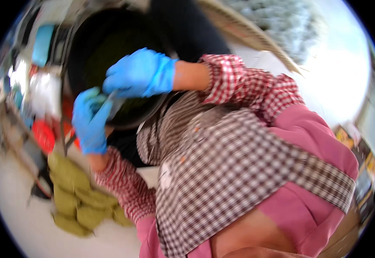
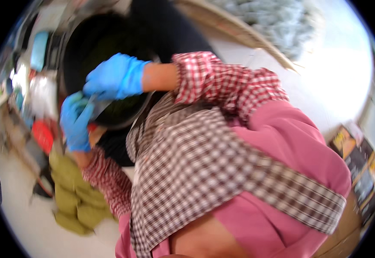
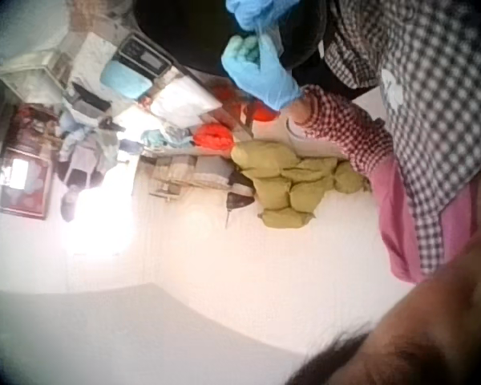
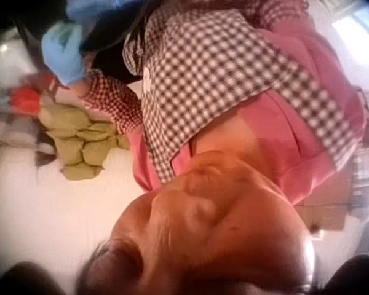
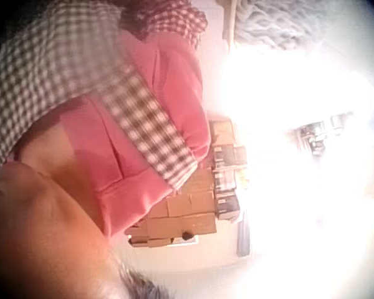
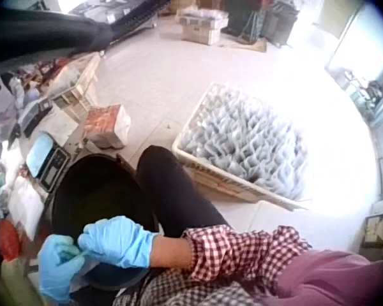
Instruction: The person scoops green tea leaves from a large black bowl and fills individual tea bags by hand. They place the filled bags into a white tray and repeat the process continuously.
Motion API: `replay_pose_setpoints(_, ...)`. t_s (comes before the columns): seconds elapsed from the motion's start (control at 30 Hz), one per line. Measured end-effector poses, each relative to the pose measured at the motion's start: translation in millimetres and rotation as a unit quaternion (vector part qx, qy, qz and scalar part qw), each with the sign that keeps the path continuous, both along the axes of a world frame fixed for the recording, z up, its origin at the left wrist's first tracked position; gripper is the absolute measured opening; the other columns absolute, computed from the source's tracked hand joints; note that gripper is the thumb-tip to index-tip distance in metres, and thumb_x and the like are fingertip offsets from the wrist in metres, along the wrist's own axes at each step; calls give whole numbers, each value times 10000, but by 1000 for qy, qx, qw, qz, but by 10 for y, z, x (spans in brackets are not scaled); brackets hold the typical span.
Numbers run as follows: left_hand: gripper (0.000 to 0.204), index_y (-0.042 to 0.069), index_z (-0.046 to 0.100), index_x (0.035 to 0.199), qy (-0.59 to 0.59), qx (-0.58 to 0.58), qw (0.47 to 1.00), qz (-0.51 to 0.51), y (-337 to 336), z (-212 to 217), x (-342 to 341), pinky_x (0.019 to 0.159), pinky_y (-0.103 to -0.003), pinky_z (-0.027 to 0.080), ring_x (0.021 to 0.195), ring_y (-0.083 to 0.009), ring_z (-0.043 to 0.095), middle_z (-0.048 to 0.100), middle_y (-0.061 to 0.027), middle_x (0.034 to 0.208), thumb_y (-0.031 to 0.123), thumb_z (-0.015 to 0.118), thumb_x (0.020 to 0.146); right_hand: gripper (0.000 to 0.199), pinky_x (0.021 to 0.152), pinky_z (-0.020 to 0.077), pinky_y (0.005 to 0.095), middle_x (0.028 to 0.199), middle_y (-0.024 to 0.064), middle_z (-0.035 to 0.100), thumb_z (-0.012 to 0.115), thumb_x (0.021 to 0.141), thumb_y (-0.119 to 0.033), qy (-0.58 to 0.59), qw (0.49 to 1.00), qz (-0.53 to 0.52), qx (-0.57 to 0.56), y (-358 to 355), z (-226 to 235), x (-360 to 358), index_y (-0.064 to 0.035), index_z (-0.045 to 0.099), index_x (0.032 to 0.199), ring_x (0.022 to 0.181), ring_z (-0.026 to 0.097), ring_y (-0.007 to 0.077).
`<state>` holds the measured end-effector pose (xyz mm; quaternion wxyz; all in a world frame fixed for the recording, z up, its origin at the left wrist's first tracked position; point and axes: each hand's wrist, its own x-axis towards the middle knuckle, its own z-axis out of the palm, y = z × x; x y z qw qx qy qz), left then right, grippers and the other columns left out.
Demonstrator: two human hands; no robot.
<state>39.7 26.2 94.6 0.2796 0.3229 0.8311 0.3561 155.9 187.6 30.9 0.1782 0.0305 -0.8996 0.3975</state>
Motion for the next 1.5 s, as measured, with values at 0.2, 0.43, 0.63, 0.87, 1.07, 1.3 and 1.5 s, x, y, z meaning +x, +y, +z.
replay_pose_setpoints(0.2, 621, -26, 356, 1349, -161, 232, 947, -151, 564, 205, 50, 887, -339, 455, 1057, -242, 549, 532, -189, 1198, 233, 624, 852, 134, 557, 490, 391, 718, 101, 611, 549, 838, -239, -47, 972, -180, 142, 941, 785, 1048, -112, 593, 845, 668, 621, 284)
replay_pose_setpoints(0.43, 418, 19, 465, 1300, -63, 91, 985, -135, 730, -164, -58, 967, -302, 396, 1092, -202, 534, 546, -123, 1213, 114, 541, 899, 311, 641, 495, 382, 670, 136, 633, 520, 830, -303, -300, 714, -586, 240, 2321, 988, 3713, -34, 661, 762, 645, 627, 283)
replay_pose_setpoints(0.63, 406, 31, 487, 1286, -56, 72, 978, -186, 529, -450, -236, 978, -304, 390, 1106, -184, 522, 549, -97, 1209, 109, 552, 893, 346, 621, 540, 322, 764, 128, 673, 534, 889, -326, -476, 584, -656, 43, 2431, 93, 5230, 4, 631, 848, 624, 653, 195)
replay_pose_setpoints(0.87, 373, 22, 498, 1268, -59, 59, 985, -151, 246, -610, -334, 962, -289, 399, 1083, -178, 531, 553, -99, 1200, 67, 536, 899, 342, 588, 513, 321, 717, 113, 653, 521, 883, -357, -565, 584, -574, 99, 2157, -603, 4706, -36, 637, 856, 587, 632, 193)
replay_pose_setpoints(1.07, 384, 25, 509, 1265, -54, -4, 995, -83, -44, -876, -347, 921, -284, 427, 1026, -174, 551, 572, -95, 1170, 80, 555, 888, 373, 515, 499, 298, 731, 111, 653, 514, 889, -352, -549, 606, -571, -77, 2333, -504, 4641, 6, 618, 892, 557, 619, 189)
replay_pose_setpoints(1.3, 402, 20, 508, 1261, -71, 2, 988, -138, -42, -893, -409, 917, -282, 432, 1030, -169, 556, 578, -90, 1175, 58, 581, 867, 401, 488, 504, 357, 765, 113, 665, 496, 879, -359, -662, 498, -554, -83, 2171, -859, 5258, 12, 612, 973, 550, 620, 248)
replay_pose_setpoints(1.5, 477, 61, 515, 1258, -122, -10, 983, -136, -149, -932, -570, 934, -318, 429, 1096, -203, 550, 562, -104, 1229, 117, 675, 813, 420, 584, 516, 396, 857, 164, 651, 647, 759, -325, -690, 567, -441, 89, 2565, -1466, 5403, 29, 610, 983, 677, 632, 263)
